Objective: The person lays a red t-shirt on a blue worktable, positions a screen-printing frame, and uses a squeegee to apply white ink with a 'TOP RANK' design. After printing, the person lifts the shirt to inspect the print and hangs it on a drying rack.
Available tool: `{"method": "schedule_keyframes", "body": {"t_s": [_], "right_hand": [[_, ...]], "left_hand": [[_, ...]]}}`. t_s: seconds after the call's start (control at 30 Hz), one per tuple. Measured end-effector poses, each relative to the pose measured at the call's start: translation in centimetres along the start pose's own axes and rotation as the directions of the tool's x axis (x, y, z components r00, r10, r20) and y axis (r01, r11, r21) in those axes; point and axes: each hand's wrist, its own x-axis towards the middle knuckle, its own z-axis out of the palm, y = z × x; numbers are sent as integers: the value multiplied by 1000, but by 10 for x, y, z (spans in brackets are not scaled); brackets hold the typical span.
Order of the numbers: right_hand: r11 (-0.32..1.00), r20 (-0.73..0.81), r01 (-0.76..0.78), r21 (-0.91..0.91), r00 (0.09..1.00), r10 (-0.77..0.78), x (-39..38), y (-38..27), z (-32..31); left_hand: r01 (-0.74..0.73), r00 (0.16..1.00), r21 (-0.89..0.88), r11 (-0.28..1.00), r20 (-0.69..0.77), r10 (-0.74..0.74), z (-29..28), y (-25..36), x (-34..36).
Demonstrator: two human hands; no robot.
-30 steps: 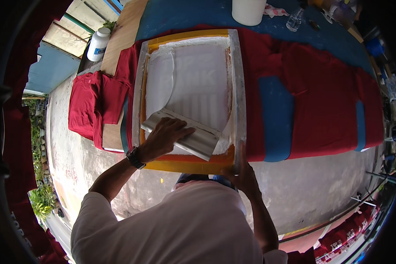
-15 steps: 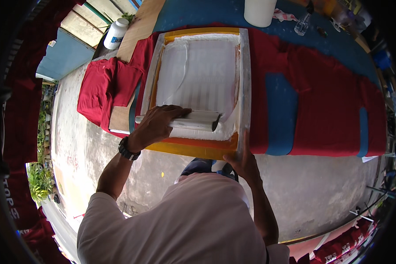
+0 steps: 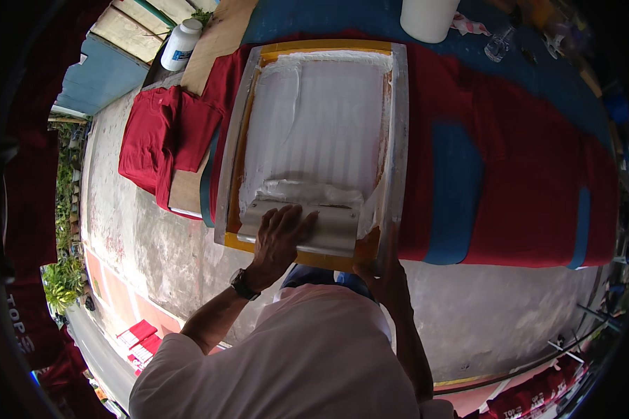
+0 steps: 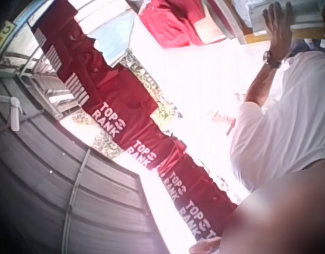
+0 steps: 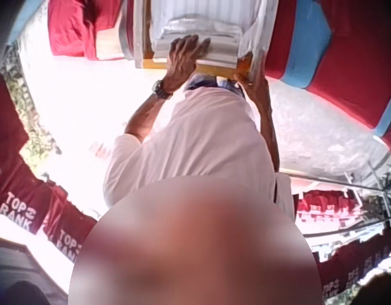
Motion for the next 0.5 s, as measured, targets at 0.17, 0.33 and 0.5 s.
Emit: {"method": "schedule_keyframes", "body": {"t_s": [0.17, 0.33, 0.5], "right_hand": [[998, -12, -59, 14, 998, 60, -1, 0, 0], [992, -5, -121, 28, 993, 121, 0, 0, -1], [993, -20, -106, 57, 994, 107, 0, -2, 1]], "left_hand": [[-63, 995, 6, 998, -77, 64, 18, -50, 94], [-153, 974, 14, 988, -170, 153, 32, -107, 222], [-210, 973, -6, 978, -103, 208, 12, -136, 301]]}}
